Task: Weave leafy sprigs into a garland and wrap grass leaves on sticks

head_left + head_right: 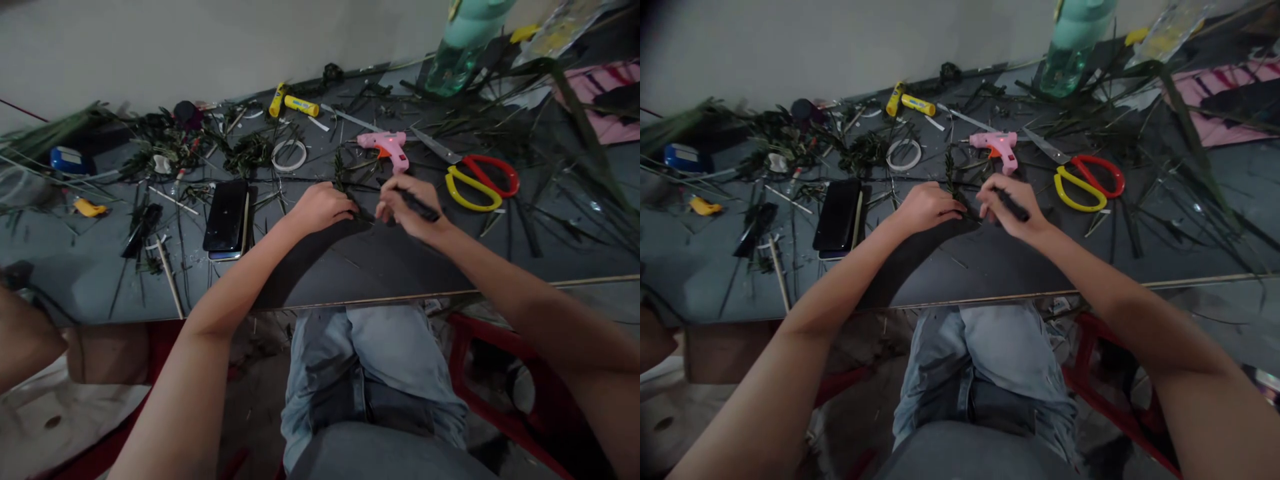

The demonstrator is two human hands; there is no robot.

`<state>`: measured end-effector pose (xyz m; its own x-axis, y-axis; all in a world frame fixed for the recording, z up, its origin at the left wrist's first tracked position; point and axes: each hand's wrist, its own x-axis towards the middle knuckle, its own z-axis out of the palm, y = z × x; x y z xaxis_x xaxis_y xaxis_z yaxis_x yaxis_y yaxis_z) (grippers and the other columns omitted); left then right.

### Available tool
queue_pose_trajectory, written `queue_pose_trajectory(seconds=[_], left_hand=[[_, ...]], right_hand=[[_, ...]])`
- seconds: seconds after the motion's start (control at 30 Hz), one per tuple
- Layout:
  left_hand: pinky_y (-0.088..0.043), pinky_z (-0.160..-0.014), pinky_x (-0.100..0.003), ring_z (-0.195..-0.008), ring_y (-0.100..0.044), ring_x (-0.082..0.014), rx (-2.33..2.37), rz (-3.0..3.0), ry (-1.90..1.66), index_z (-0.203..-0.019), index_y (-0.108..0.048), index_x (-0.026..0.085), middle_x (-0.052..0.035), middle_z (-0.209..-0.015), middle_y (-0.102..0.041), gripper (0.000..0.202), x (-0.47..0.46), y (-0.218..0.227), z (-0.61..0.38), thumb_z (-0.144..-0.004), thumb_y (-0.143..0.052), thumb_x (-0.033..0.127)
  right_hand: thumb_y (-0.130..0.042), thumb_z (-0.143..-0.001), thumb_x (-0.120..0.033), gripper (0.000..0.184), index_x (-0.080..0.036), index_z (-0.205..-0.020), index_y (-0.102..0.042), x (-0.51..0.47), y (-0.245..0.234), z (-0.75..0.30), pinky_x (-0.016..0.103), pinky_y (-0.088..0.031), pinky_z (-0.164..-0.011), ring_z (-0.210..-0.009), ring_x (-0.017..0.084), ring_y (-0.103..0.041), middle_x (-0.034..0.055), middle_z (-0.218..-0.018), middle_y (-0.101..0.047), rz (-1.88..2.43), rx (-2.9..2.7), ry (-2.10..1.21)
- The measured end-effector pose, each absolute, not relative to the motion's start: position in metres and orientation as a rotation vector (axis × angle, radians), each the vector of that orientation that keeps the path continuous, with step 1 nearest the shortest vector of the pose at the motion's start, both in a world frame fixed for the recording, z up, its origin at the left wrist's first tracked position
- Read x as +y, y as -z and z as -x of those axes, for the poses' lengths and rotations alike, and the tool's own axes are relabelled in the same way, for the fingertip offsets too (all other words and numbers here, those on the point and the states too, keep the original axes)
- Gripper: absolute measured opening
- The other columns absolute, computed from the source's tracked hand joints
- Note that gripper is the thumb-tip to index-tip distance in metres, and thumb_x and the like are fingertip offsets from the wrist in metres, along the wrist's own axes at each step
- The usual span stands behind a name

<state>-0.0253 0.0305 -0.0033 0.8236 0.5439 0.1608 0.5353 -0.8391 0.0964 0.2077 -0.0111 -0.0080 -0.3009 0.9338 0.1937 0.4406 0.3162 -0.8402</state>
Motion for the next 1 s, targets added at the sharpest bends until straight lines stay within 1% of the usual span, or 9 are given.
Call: queue_pose_trajectory(seconds=[0.1,0.17,0.37,0.43,0.53,0.63,0.77,0.9,1.0], left_hand=[[-0.046,-0.075,-0.035,-0.080,-0.071,-0.0216,0.884,-3.017,-0.241,-0.105,-0.076,0.019,-0.0073,-0.083,-0.078,0.022,0.030,-0.003,0.021,-0.095,-0.058,0.027],[-0.046,-0.074,-0.035,-0.077,-0.070,-0.0219,0.893,-3.042,-0.208,-0.103,-0.076,0.019,-0.0077,-0.082,-0.077,0.023,0.029,-0.007,0.017,-0.093,-0.057,0.026],[-0.044,-0.071,-0.035,-0.071,-0.067,-0.0220,0.959,-3.002,-0.104,-0.086,-0.077,0.021,-0.0056,-0.072,-0.073,0.021,0.036,-0.021,0.014,-0.089,-0.057,0.026],[-0.045,-0.072,-0.035,-0.070,-0.066,-0.0211,0.990,-2.971,-0.169,-0.088,-0.077,0.022,-0.0036,-0.068,-0.071,0.021,0.034,-0.023,0.019,-0.091,-0.057,0.030],[-0.046,-0.073,-0.033,-0.067,-0.065,-0.0187,1.025,-2.937,-0.372,-0.108,-0.074,0.023,-0.0002,-0.063,-0.067,0.028,0.025,-0.022,0.030,-0.092,-0.061,0.043],[-0.046,-0.073,-0.034,-0.066,-0.065,-0.0187,1.047,-2.990,-0.499,-0.124,-0.067,0.021,-0.0015,-0.066,-0.068,0.041,0.019,-0.012,0.037,-0.093,-0.061,0.046],[-0.045,-0.070,-0.037,-0.068,-0.064,-0.0183,1.022,-3.102,-0.590,-0.119,-0.069,0.023,-0.0052,-0.070,-0.070,0.033,0.018,0.003,0.037,-0.103,-0.042,0.032],[-0.044,-0.067,-0.038,-0.065,-0.061,-0.0180,0.991,-3.126,-0.658,-0.123,-0.068,0.027,-0.0045,-0.066,-0.067,0.039,0.014,0.004,0.037,-0.105,-0.035,0.026],[-0.042,-0.065,-0.038,-0.064,-0.061,-0.0175,0.951,-3.128,-0.633,-0.117,-0.070,0.028,-0.0033,-0.063,-0.064,0.040,0.011,0.002,0.038,-0.106,-0.032,0.025]], right_hand=[[-0.059,-0.093,-0.047,0.026,-0.021,-0.088,-0.063,-0.018,0.007,-0.207,0.028,-0.030,-0.055,-0.072,0.019,-0.065,0.0059,-0.078,-0.071,1.384,-2.249,-0.304],[-0.066,-0.090,-0.038,0.016,-0.022,-0.093,-0.066,-0.021,0.004,-0.205,0.028,-0.025,-0.055,-0.079,0.021,-0.066,0.0065,-0.085,-0.073,1.411,-2.390,-0.107],[-0.067,-0.087,-0.030,0.013,-0.023,-0.097,-0.069,-0.020,0.001,-0.191,0.027,-0.024,-0.055,-0.072,0.020,-0.064,0.0042,-0.081,-0.072,1.367,-2.534,-0.173],[-0.063,-0.087,-0.025,0.010,-0.023,-0.094,-0.070,-0.019,0.002,-0.189,0.028,-0.024,-0.055,-0.067,0.019,-0.061,0.0035,-0.077,-0.070,1.388,-2.448,-0.209],[-0.064,-0.084,-0.025,0.006,-0.020,-0.081,-0.066,-0.015,0.003,-0.190,0.027,-0.029,-0.055,-0.058,0.015,-0.056,0.0016,-0.067,-0.065,1.367,-2.269,-0.411],[-0.074,-0.074,-0.032,0.024,-0.019,-0.067,-0.055,-0.009,0.001,-0.193,0.026,-0.036,-0.054,-0.056,0.014,-0.058,0.0005,-0.059,-0.061,1.284,-2.023,-0.855],[-0.086,-0.064,-0.042,0.047,-0.021,-0.068,-0.044,-0.010,-0.005,-0.191,0.023,-0.038,-0.046,-0.062,0.018,-0.068,0.0045,-0.068,-0.071,1.199,-1.461,-1.526],[-0.088,-0.063,-0.045,0.058,-0.021,-0.068,-0.036,-0.019,-0.006,-0.187,0.022,-0.036,-0.044,-0.068,0.018,-0.071,0.0060,-0.077,-0.074,1.148,-1.314,-1.691],[-0.088,-0.062,-0.051,0.059,-0.021,-0.069,-0.037,-0.020,-0.003,-0.188,0.025,-0.042,-0.046,-0.072,0.022,-0.073,0.0059,-0.077,-0.073,1.184,-1.330,-1.638]])
